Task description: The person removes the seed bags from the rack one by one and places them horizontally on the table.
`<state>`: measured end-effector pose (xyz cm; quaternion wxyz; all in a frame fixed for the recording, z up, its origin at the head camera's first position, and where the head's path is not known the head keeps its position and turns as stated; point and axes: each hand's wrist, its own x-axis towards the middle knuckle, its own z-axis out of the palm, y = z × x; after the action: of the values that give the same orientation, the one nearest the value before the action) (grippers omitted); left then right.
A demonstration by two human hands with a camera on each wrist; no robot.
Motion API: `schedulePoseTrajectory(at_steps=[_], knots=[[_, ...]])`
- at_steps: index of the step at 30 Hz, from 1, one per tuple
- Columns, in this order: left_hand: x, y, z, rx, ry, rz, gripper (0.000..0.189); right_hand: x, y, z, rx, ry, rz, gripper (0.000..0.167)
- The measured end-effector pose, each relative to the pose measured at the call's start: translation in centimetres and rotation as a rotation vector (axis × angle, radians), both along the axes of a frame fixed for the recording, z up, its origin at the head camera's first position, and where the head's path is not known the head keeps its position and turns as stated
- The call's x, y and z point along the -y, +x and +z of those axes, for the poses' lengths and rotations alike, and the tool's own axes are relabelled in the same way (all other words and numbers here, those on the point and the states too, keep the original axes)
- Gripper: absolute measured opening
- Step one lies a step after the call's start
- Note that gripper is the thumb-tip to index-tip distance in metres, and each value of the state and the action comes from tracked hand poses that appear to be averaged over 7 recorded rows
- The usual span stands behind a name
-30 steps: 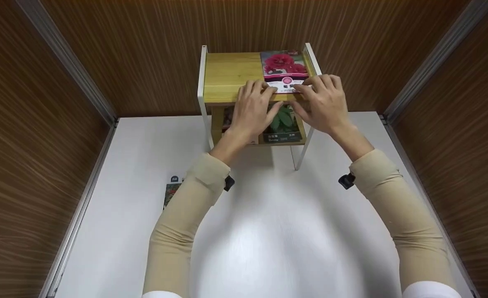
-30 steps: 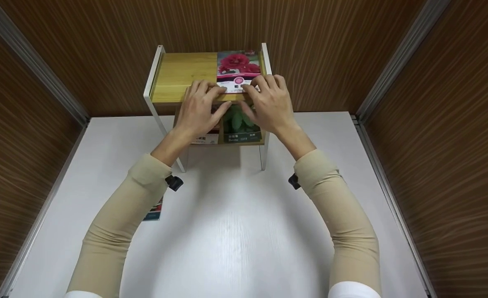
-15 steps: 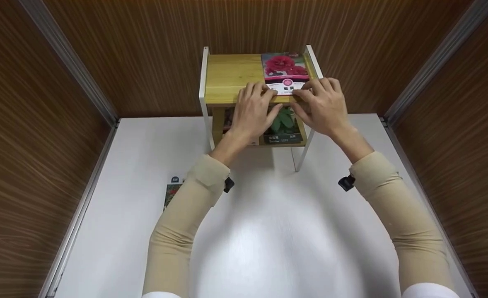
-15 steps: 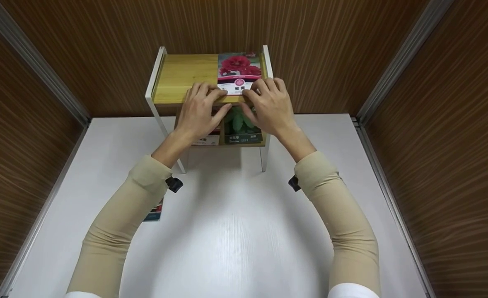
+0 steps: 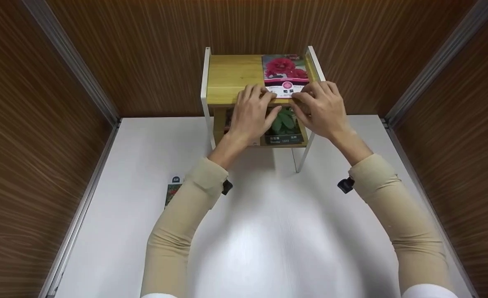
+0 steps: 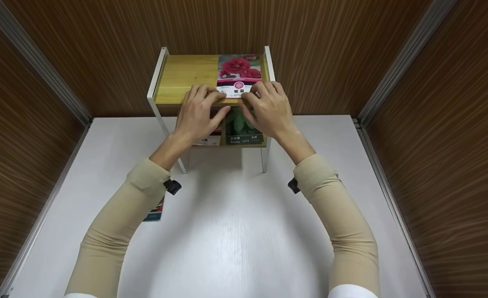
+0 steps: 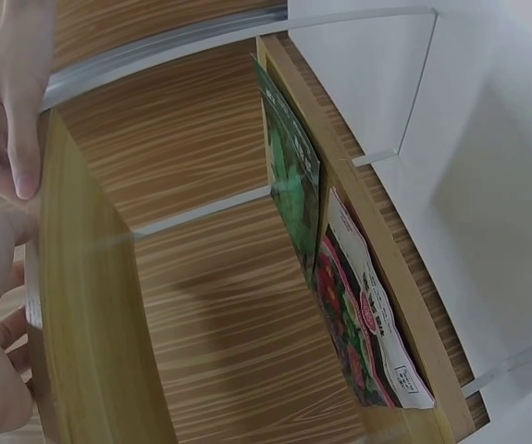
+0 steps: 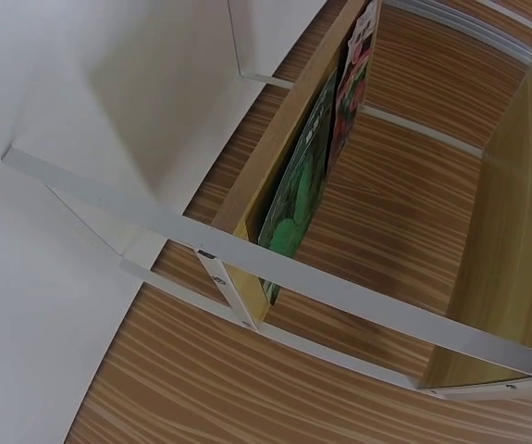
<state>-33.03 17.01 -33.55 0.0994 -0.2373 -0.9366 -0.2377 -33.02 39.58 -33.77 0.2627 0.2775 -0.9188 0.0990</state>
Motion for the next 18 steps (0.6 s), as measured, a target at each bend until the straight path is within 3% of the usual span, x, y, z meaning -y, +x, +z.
schedulePoseTrajectory(at_steps=[5,18], knots=[[0.4,0.2,-0.1,-0.003,0.004,-0.016,0.04,0.0,0.1,-0.1,0.002,-0.022,0.012,0.033],[1.3,0.7,-0.2,-0.002,0.058,-0.048,0.036,0.4,0.2,-0.6,-0.098,-0.073,0.059,0.02]])
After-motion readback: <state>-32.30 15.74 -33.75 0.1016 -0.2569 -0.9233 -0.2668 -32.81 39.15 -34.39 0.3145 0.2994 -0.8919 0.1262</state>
